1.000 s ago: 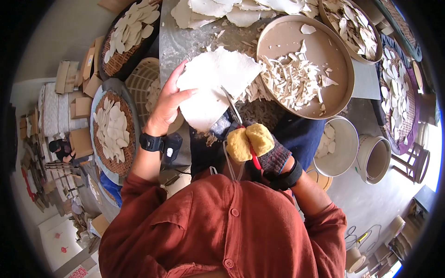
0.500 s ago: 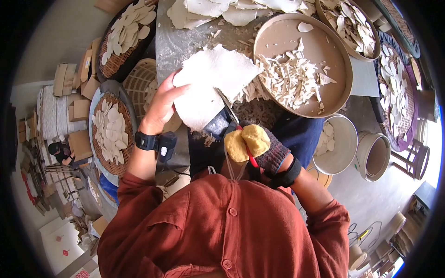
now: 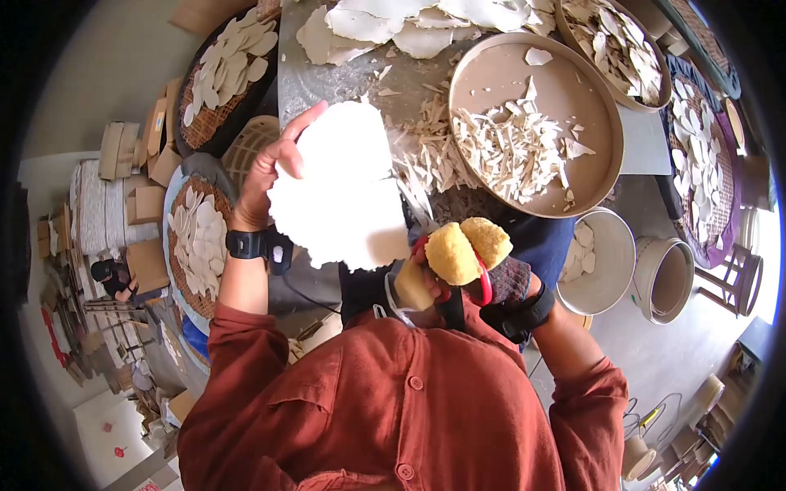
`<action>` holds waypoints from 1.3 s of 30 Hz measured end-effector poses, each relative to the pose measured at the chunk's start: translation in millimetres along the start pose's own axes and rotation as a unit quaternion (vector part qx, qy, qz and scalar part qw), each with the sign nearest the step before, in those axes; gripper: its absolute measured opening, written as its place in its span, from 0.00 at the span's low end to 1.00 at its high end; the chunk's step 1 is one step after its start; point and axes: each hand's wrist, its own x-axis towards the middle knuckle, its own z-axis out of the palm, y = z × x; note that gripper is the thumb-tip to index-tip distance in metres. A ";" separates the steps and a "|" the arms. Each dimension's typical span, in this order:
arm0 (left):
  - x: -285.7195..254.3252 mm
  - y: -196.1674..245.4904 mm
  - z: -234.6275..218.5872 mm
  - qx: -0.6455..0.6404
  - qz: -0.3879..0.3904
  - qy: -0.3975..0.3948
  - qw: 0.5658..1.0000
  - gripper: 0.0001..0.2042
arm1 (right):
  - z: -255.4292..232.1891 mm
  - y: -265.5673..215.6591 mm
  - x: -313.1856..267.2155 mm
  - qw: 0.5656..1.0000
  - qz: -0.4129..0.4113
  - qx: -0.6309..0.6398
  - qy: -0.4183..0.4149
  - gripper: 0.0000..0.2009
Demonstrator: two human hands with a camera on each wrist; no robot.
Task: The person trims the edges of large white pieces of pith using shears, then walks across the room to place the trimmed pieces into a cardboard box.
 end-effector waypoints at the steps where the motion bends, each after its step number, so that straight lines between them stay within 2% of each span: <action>1: 0.6 -5.3 1.4 0.020 -0.002 0.007 1.000 0.07 | -0.6 -2.1 -4.3 0.998 0.020 -0.033 0.043 0.21; 2: -0.5 -9.3 4.5 0.005 -0.044 0.048 0.998 0.09 | -1.2 -4.1 -8.7 0.993 0.043 -0.063 0.085 0.21; 4: -3.5 -17.5 16.0 -0.025 -0.129 0.131 0.983 0.15 | -22.4 15.1 -3.4 0.982 -0.006 -0.163 0.090 0.20; 5: -4.4 -32.9 19.7 -0.169 -0.113 0.196 0.959 0.24 | -39.9 28.7 -0.2 0.964 -0.029 -0.245 0.097 0.21; 6: -21.4 -65.5 7.4 -0.369 -0.075 0.208 0.903 0.23 | -57.9 42.3 2.3 0.945 -0.049 -0.305 0.108 0.22; 8: -24.7 -51.9 33.4 -0.318 -0.204 0.360 0.853 0.26 | -67.3 58.7 10.2 0.922 -0.091 -0.354 0.128 0.22; 9: -31.9 -52.8 36.2 -0.385 -0.216 0.359 0.822 0.29 | -63.8 60.8 15.3 0.917 -0.110 -0.358 0.136 0.21; 10: -37.0 -44.4 44.2 -0.405 -0.228 0.354 0.811 0.28 | -59.8 62.7 20.4 0.912 -0.129 -0.361 0.145 0.20; 11: -49.1 -56.1 39.7 -0.403 -0.203 0.322 0.832 0.25 | -38.1 46.6 27.0 0.918 -0.111 -0.343 0.168 0.18; 12: -60.7 -67.4 34.1 -0.399 -0.177 0.289 0.852 0.21 | -34.5 44.0 29.7 0.900 -0.136 -0.379 0.167 0.16; 15: -58.5 -48.3 56.3 -0.121 -0.193 0.344 0.911 0.18 | -25.9 40.0 35.1 0.848 -0.199 -0.459 0.175 0.10; 17: -51.5 -32.7 46.2 -0.127 -0.212 0.313 0.917 0.20 | -16.9 34.4 35.7 0.864 -0.189 -0.437 0.163 0.08; 19: -50.0 -27.8 32.3 -0.121 -0.238 0.278 0.923 0.22 | -3.8 24.4 31.9 0.902 -0.152 -0.383 0.130 0.07; 21: -41.2 -26.6 27.0 -0.120 -0.212 0.267 0.932 0.24 | 3.0 17.6 30.0 0.921 -0.140 -0.348 0.102 0.06; 22: -37.4 -23.3 26.3 -0.120 -0.200 0.260 0.937 0.26 | -2.0 19.6 28.7 0.965 -0.108 -0.225 0.074 0.07; 23: -32.6 -14.8 27.8 -0.124 -0.208 0.247 0.938 0.27 | -7.0 21.6 27.5 0.991 -0.071 -0.098 0.056 0.08; 25: -27.7 -11.5 26.6 -0.139 -0.221 0.231 0.937 0.27 | -30.1 35.4 29.8 0.999 -0.027 -0.015 0.019 0.08; 27: -23.5 -11.7 25.3 -0.142 -0.229 0.209 0.940 0.27 | -41.9 43.0 23.1 1.000 -0.025 -0.006 0.002 0.09; 31: -13.6 -7.7 23.9 -0.114 -0.245 0.166 0.948 0.27 | -24.4 28.3 11.9 0.982 -0.078 -0.171 0.008 0.12; 33: -9.4 -5.2 22.4 -0.113 -0.261 0.146 0.947 0.27 | -20.8 27.7 5.8 0.994 -0.056 -0.089 -0.001 0.15; 34: -7.2 -5.0 20.8 -0.121 -0.269 0.135 0.946 0.28 | -20.7 25.4 3.1 0.999 -0.026 0.040 -0.014 0.15; 35: -5.6 -5.2 19.5 -0.129 -0.277 0.125 0.944 0.28 | -20.7 24.1 1.5 0.985 0.005 0.169 -0.027 0.16; 38: -3.1 -6.5 17.7 -0.133 -0.290 0.103 0.942 0.28 | -20.0 33.3 0.3 0.975 0.038 0.200 0.084 0.11; 39: -2.7 -7.4 16.8 -0.145 -0.291 0.105 0.940 0.28 | -19.5 38.0 0.2 0.982 0.011 0.169 0.089 0.11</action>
